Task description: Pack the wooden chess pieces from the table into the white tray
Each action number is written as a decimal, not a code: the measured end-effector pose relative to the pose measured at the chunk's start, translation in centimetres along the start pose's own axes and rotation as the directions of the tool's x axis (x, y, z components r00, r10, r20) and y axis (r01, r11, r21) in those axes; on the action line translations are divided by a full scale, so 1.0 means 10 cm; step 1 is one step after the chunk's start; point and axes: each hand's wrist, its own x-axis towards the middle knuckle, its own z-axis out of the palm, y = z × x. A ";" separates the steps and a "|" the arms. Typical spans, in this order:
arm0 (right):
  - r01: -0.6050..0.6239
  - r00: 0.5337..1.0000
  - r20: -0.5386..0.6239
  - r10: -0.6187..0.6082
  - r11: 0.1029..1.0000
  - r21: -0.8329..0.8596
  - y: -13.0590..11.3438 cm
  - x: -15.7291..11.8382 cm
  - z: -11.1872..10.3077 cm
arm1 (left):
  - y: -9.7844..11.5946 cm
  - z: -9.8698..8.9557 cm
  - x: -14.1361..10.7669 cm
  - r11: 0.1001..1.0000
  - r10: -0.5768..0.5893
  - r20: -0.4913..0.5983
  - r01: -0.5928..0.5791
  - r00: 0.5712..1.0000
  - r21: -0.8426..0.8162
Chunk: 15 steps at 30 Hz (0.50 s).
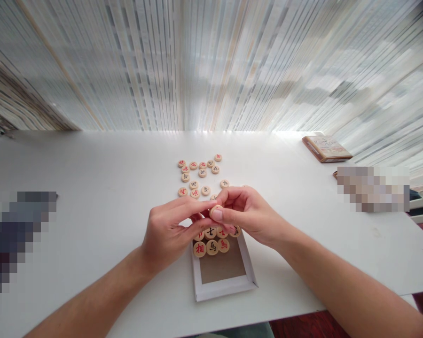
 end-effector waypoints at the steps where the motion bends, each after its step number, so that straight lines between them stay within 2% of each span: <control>1: 0.010 1.000 -0.002 -0.010 1.000 -0.012 0.00 0.00 0.00 | 0.00 0.00 0.00 1.000 0.001 0.000 -0.001 1.000 -0.004; 8: 0.021 1.000 0.002 -0.021 1.000 -0.009 0.02 0.01 -0.02 | 0.02 0.00 0.01 1.000 -0.007 0.012 0.007 1.000 -0.009; 15: -0.030 1.000 0.001 0.030 0.999 0.021 0.01 0.00 -0.03 | -0.01 0.01 -0.02 0.999 0.024 0.006 -0.023 1.000 -0.028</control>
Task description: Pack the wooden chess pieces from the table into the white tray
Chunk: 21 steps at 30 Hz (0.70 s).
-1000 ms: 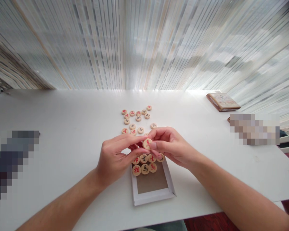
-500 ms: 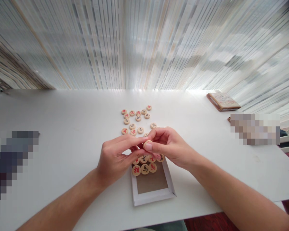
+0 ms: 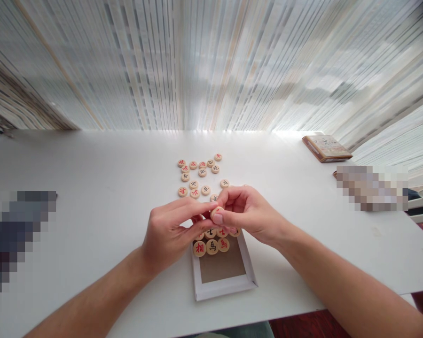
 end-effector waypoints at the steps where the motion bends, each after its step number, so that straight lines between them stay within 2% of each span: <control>1: -0.005 1.000 -0.004 0.005 1.000 0.012 0.00 0.00 0.00 | 0.00 0.00 0.00 1.000 0.004 0.000 -0.004 1.000 0.006; 13: 0.036 0.996 0.076 -0.037 0.999 0.018 0.02 0.00 -0.08 | 0.04 -0.01 0.02 0.999 -0.032 0.027 0.033 0.999 -0.035; 21: 0.055 0.998 0.039 -0.056 0.998 0.012 0.04 -0.01 -0.04 | 0.04 -0.01 0.02 0.999 -0.031 0.025 0.031 0.999 -0.016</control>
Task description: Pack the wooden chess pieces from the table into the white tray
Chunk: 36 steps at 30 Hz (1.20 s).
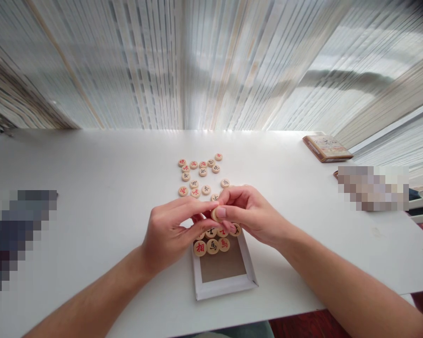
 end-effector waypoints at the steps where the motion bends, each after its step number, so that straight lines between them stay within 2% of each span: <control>1: -0.001 1.000 -0.009 0.001 1.000 -0.004 0.00 0.00 0.01 | 0.00 0.00 0.00 1.000 -0.002 -0.003 0.002 1.000 0.006; 13: -0.054 0.998 -0.016 0.055 0.997 0.056 -0.03 0.02 0.06 | -0.04 0.01 -0.03 0.999 0.033 -0.001 -0.033 0.999 0.022; 23: -0.045 0.997 0.069 0.041 0.997 0.063 -0.03 0.01 -0.04 | 0.00 0.00 0.00 1.000 -0.027 0.000 0.027 1.000 -0.014; 36: -0.052 0.994 0.102 0.045 0.996 0.072 -0.07 0.01 -0.05 | 0.02 0.00 0.04 0.996 -0.059 -0.035 0.056 0.998 -0.072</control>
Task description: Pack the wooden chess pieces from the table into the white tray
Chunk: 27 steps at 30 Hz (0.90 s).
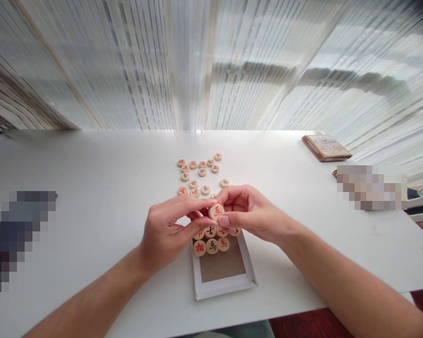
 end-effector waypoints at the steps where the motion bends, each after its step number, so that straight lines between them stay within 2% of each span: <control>1: 0.002 1.000 0.002 -0.002 1.000 0.001 0.00 0.00 0.00 | 0.01 0.00 0.00 1.000 -0.010 -0.002 0.010 1.000 -0.001; 10: 0.004 1.000 -0.029 -0.003 0.999 0.047 0.00 0.02 0.02 | -0.02 0.01 -0.02 0.997 -0.061 -0.023 0.060 0.998 -0.050; 16: 0.052 0.995 -0.084 -0.057 0.997 -0.058 0.02 0.01 0.02 | -0.01 0.02 -0.03 0.995 -0.057 -0.005 0.057 0.998 -0.085; 20: 0.086 0.983 -0.153 -0.101 0.991 -0.102 0.02 0.02 0.04 | 0.01 0.01 -0.03 0.988 -0.110 -0.008 0.109 0.994 -0.111; 27: 0.177 0.951 -0.211 -0.225 0.959 -0.221 0.02 0.02 0.07 | 0.00 0.01 -0.03 0.976 -0.200 -0.076 0.192 0.977 -0.103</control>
